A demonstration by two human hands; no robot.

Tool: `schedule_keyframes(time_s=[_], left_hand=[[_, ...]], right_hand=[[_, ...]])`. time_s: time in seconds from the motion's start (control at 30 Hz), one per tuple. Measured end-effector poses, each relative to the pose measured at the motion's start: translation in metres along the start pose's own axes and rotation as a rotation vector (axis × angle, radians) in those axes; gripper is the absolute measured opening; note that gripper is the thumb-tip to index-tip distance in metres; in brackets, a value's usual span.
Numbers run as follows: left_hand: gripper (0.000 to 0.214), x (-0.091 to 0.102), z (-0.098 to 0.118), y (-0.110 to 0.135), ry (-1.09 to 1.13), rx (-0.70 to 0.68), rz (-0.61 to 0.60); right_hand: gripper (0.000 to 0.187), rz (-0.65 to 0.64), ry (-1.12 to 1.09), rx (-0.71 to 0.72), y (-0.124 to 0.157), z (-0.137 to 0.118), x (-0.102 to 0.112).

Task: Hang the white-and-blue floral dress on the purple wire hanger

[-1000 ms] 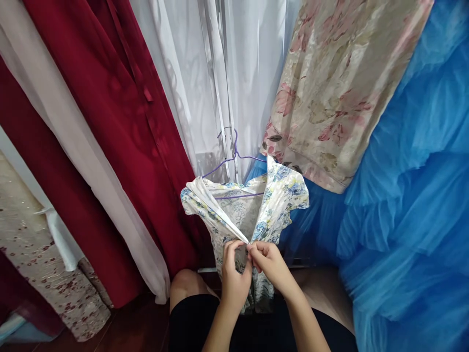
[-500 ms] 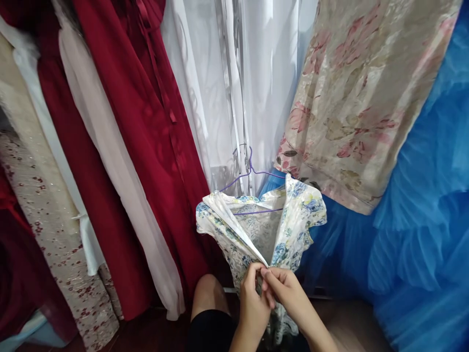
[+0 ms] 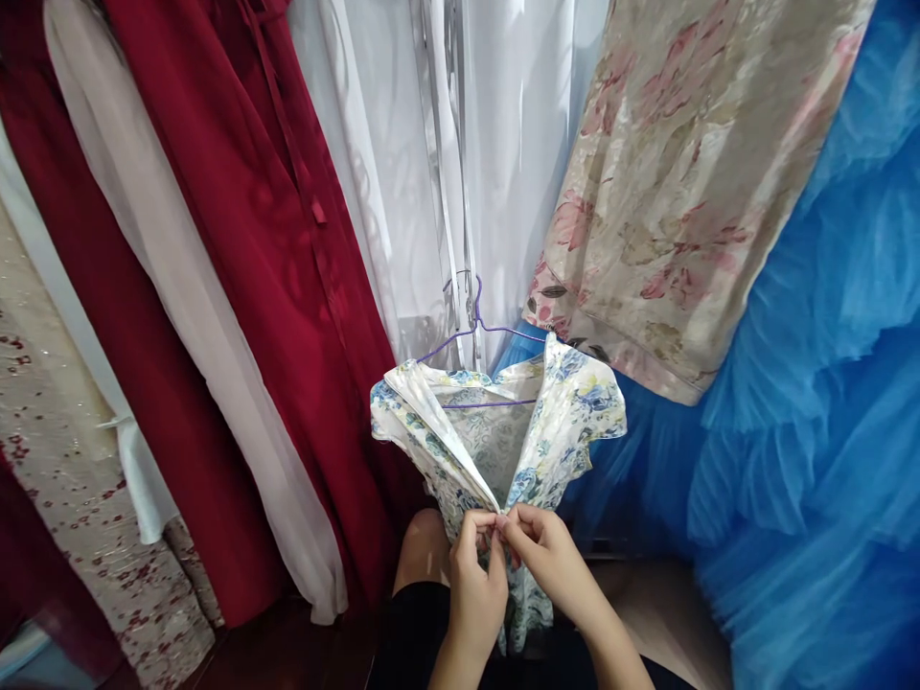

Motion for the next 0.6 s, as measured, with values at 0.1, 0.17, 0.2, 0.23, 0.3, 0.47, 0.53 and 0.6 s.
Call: schedule_keyframes(time_s=[0.1,0.17,0.2,0.23,0.3,0.47,0.53,0.6], left_hand=[[0.013,0.001,-0.003,0.001,0.01,0.007,0.007],[0.014,0.001,-0.003,0.001,0.008,0.002,0.034],[0.015,0.002,-0.003,0.001,0.01,0.001,0.054],[0.016,0.002,-0.002,0.001,0.013,0.002,0.073],[0.018,0.001,-0.001,0.001,0.027,0.018,0.104],[0.02,-0.001,-0.001,0.004,0.124,0.151,0.111],[0.023,-0.001,0.004,0.004,0.157,0.169,0.102],[0.024,-0.001,0.012,0.002,0.146,0.128,0.05]], right_hand=[[0.037,0.016,-0.045,-0.009,-0.001,0.002,0.002],[0.027,0.05,-0.076,-0.001,-0.002,0.004,0.006],[0.021,0.065,-0.086,0.003,-0.002,0.005,0.008],[0.017,0.073,-0.092,0.008,-0.003,0.006,0.009],[0.016,0.061,-0.102,0.01,-0.003,0.006,0.011],[0.02,-0.047,-0.037,0.02,0.003,0.001,0.01],[0.014,-0.119,0.009,0.019,0.007,-0.002,0.007],[0.012,-0.143,0.024,0.026,0.01,-0.005,0.006]])
Point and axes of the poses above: each hand's wrist, its own y-axis away from the middle knuckle, its own x-axis out of the back of the hand, z = x × y, the point moved 5 cm from there along -y, towards the middle knuckle, and after that the axes turned 15 degrees about z, right-handed, at the moved point
